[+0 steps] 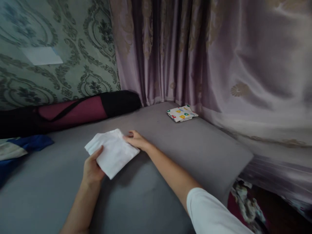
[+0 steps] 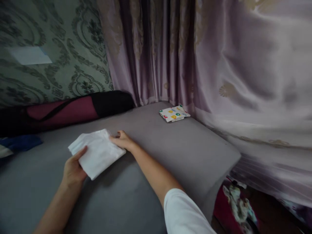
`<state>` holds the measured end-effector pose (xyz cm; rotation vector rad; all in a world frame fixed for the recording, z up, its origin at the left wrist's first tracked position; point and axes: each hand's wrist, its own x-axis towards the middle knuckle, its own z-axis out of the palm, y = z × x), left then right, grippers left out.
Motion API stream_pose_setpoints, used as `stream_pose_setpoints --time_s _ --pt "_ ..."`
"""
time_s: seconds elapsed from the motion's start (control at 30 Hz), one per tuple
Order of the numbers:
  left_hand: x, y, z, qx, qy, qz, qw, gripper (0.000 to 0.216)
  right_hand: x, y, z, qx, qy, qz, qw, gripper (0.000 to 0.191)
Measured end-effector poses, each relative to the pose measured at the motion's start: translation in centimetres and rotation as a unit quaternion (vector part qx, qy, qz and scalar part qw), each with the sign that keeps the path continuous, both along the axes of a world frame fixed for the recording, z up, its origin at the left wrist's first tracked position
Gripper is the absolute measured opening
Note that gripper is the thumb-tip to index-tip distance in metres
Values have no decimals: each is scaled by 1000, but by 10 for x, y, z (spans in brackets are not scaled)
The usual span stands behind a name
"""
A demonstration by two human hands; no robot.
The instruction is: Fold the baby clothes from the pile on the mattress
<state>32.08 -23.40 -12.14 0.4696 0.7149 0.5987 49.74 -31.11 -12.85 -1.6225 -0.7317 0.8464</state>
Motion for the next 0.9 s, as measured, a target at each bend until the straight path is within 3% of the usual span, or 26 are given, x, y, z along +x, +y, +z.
stream_pose_setpoints --time_s 0.07,0.1,0.17,0.23,0.37,0.5,0.53,0.77,0.9 --pt "0 -5 7 36 -34 55 997 47 5 -14 10 -21 142 66 987 45" --pt "0 -8 10 45 -48 67 996 46 6 -21 14 -25 216 107 970 53" --pt "1 -15 15 24 -69 55 996 41 7 -34 18 -17 305 183 934 65" --pt "3 -19 18 -2 -83 31 996 35 5 -44 19 -8 344 213 914 69" --pt "7 -26 18 -25 -60 -23 998 17 -3 -56 18 3 365 182 913 68" --pt "9 -32 14 14 -33 -95 995 16 -9 -62 9 28 290 108 951 27" --pt "10 -33 13 27 -26 -102 994 16 -9 -65 6 31 265 85 960 23" --pt "14 -24 -1 78 -33 -62 995 21 3 -91 -7 16 220 6 975 23" --pt "13 -19 -7 71 -10 -74 995 14 25 -115 -10 15 199 -33 979 24"
